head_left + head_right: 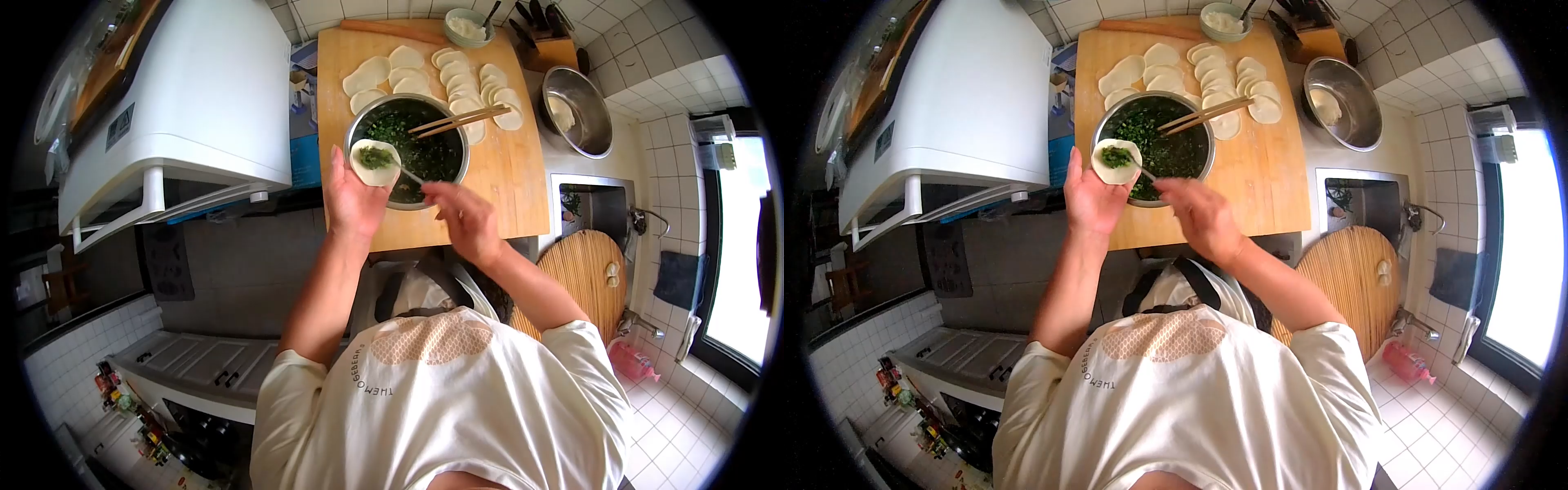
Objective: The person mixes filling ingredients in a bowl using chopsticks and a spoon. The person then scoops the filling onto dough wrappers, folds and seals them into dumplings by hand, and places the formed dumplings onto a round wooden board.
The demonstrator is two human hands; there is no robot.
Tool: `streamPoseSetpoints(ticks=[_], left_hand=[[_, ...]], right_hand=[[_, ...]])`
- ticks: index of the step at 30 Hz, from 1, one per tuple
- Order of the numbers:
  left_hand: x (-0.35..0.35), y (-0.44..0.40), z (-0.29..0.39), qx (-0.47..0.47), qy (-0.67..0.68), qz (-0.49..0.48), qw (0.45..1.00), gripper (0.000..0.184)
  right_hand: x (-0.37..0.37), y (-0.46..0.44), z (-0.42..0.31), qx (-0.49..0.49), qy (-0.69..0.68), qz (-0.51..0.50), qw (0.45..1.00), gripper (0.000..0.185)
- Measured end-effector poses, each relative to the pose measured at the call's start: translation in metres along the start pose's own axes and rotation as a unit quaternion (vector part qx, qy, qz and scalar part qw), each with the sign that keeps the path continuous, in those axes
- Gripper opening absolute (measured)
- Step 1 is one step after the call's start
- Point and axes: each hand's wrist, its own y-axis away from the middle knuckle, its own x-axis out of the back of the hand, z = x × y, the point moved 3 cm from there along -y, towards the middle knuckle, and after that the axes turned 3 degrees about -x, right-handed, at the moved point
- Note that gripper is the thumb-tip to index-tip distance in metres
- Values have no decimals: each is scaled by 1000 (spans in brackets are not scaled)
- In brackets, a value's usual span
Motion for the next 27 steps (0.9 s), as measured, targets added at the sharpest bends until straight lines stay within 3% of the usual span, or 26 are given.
streamPoseSetpoints(ticks=[1,3,7,13,18,20,22,25,27], left_hand=[[0,-2,-1,0,15,-3,1000,59],[2,-6,-1,-5,18,3,1000,60],[0,-6,-3,-3,49,9,999,59],[1,-5,-4,-17,48,33,998,57],[9,-4,-2,-17,43,37,998,55],[8,-2,-3,-9,43,26,999,54],[6,1,-4,-2,42,28,999,51],[-4,10,-6,28,14,17,999,42],[-5,14,-12,42,15,16,999,42]], right_hand=[[-2,3,2,1,-1,-1,1000,21],[-7,7,-8,184,107,11,977,26],[0,5,-6,182,81,25,980,25],[18,1,-1,10,-84,80,993,21],[30,-10,18,59,85,84,991,20],[20,-11,32,138,242,-26,960,25],[18,-13,32,119,256,-66,957,30],[26,-19,9,164,275,-82,944,34],[31,-23,-8,184,204,-53,960,32]])
